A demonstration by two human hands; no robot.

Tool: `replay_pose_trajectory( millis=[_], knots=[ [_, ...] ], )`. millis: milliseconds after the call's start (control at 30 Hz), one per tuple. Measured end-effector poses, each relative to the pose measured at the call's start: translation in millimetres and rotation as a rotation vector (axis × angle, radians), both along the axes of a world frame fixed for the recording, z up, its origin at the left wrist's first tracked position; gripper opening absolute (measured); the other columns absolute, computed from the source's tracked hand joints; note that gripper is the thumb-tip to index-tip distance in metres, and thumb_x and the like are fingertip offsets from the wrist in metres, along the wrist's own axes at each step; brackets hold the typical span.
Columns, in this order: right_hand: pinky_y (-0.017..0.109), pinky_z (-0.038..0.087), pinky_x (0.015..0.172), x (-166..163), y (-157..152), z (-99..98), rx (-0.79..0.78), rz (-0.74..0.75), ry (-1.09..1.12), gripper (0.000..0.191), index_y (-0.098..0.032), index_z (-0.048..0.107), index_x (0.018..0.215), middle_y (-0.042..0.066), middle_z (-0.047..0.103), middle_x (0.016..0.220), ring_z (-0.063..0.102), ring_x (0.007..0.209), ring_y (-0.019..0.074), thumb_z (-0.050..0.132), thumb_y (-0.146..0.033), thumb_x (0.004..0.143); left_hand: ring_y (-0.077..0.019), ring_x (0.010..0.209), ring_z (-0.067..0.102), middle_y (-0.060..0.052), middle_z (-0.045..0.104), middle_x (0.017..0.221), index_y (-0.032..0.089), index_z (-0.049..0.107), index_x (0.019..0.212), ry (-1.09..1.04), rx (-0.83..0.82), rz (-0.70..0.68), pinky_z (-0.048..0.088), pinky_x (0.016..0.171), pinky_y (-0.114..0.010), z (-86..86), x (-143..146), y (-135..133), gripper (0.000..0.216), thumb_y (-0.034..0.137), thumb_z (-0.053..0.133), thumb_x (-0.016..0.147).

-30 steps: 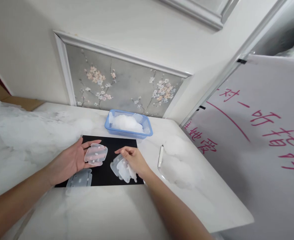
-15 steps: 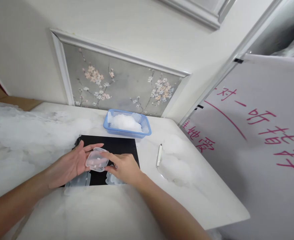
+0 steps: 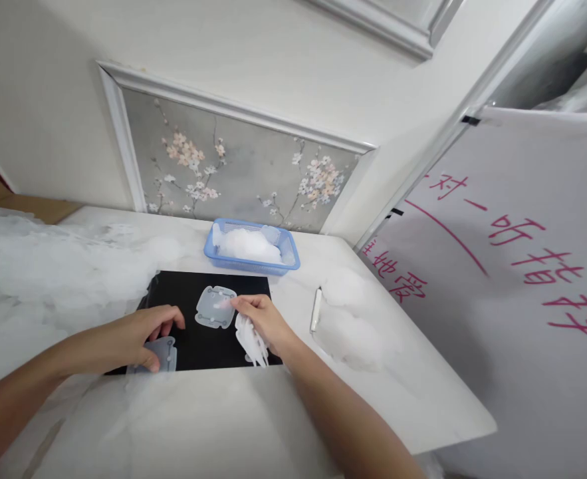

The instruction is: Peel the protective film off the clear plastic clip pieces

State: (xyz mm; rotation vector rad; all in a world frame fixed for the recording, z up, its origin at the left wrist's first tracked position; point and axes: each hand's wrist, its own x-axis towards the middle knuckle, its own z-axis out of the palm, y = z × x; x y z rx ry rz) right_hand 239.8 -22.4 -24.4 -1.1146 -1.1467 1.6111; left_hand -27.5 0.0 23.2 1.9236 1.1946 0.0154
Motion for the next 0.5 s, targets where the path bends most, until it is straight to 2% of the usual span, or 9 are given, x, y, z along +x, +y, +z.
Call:
replay_pose_trajectory(
  millis=[67, 133, 233, 333, 400, 500],
  knots=[
    [0.021, 0.017, 0.035, 3, 1, -1.7, -0.028, 0.002, 0.035, 0.048, -0.017, 0.048, 0.056, -0.006, 0.037, 0.040, 0.026, 0.034, 0.0047, 0.068, -0.058, 0.073, -0.0168, 0.070, 0.048, 0.001, 0.052, 0.078, 0.023, 0.064, 0.091, 0.000, -0.034, 0.017, 0.034, 0.058, -0.024, 1.5, 3, -1, 0.031, 0.023, 0.070, 0.061],
    [0.021, 0.016, 0.035, 3, 2, -3.0, -0.042, -0.013, 0.031, 0.048, -0.017, 0.048, 0.057, -0.007, 0.035, 0.040, 0.024, 0.033, 0.0046, 0.069, -0.058, 0.072, -0.0148, 0.065, 0.045, 0.002, 0.049, 0.070, 0.020, 0.060, 0.078, -0.091, -0.041, 0.076, 0.030, 0.055, -0.024, 2.6, 10, -2, 0.017, 0.032, 0.068, 0.069],
    [0.020, 0.021, 0.036, 2, 3, -3.8, -0.055, -0.080, 0.013, 0.047, -0.018, 0.050, 0.061, -0.006, 0.039, 0.044, 0.030, 0.037, 0.0060, 0.072, -0.059, 0.067, -0.0130, 0.063, 0.045, 0.003, 0.048, 0.068, 0.019, 0.050, 0.073, -0.375, -0.095, 0.295, 0.033, 0.058, -0.024, 1.0, 20, -3, 0.032, 0.046, 0.066, 0.076],
    [0.021, 0.028, 0.041, 2, 3, -3.0, -0.014, -0.105, -0.006, 0.050, -0.018, 0.047, 0.061, -0.005, 0.040, 0.050, 0.035, 0.043, 0.0075, 0.071, -0.062, 0.066, -0.0151, 0.072, 0.055, 0.001, 0.057, 0.076, 0.019, 0.048, 0.080, -0.653, -0.323, 0.480, 0.042, 0.067, -0.028, -3.1, 26, -5, 0.035, 0.048, 0.067, 0.078],
    [0.023, 0.029, 0.045, 1, 2, -1.4, 0.085, -0.123, -0.061, 0.051, -0.019, 0.041, 0.057, -0.004, 0.036, 0.054, 0.034, 0.047, 0.0078, 0.067, -0.060, 0.071, -0.0180, 0.081, 0.061, -0.003, 0.063, 0.086, 0.019, 0.051, 0.087, -0.756, -0.459, 0.542, 0.046, 0.073, -0.031, -4.1, 28, -6, 0.030, 0.045, 0.067, 0.080],
    [0.025, 0.032, 0.053, 0, 0, 1.5, 0.375, -0.149, -0.284, 0.048, -0.018, 0.035, 0.053, -0.002, 0.035, 0.063, 0.037, 0.055, 0.0092, 0.066, -0.045, 0.076, -0.0217, 0.092, 0.065, -0.008, 0.067, 0.101, 0.019, 0.056, 0.099, -0.827, -0.563, 0.604, 0.049, 0.078, -0.034, -1.5, 30, -7, 0.028, 0.044, 0.059, 0.086]
  ],
)
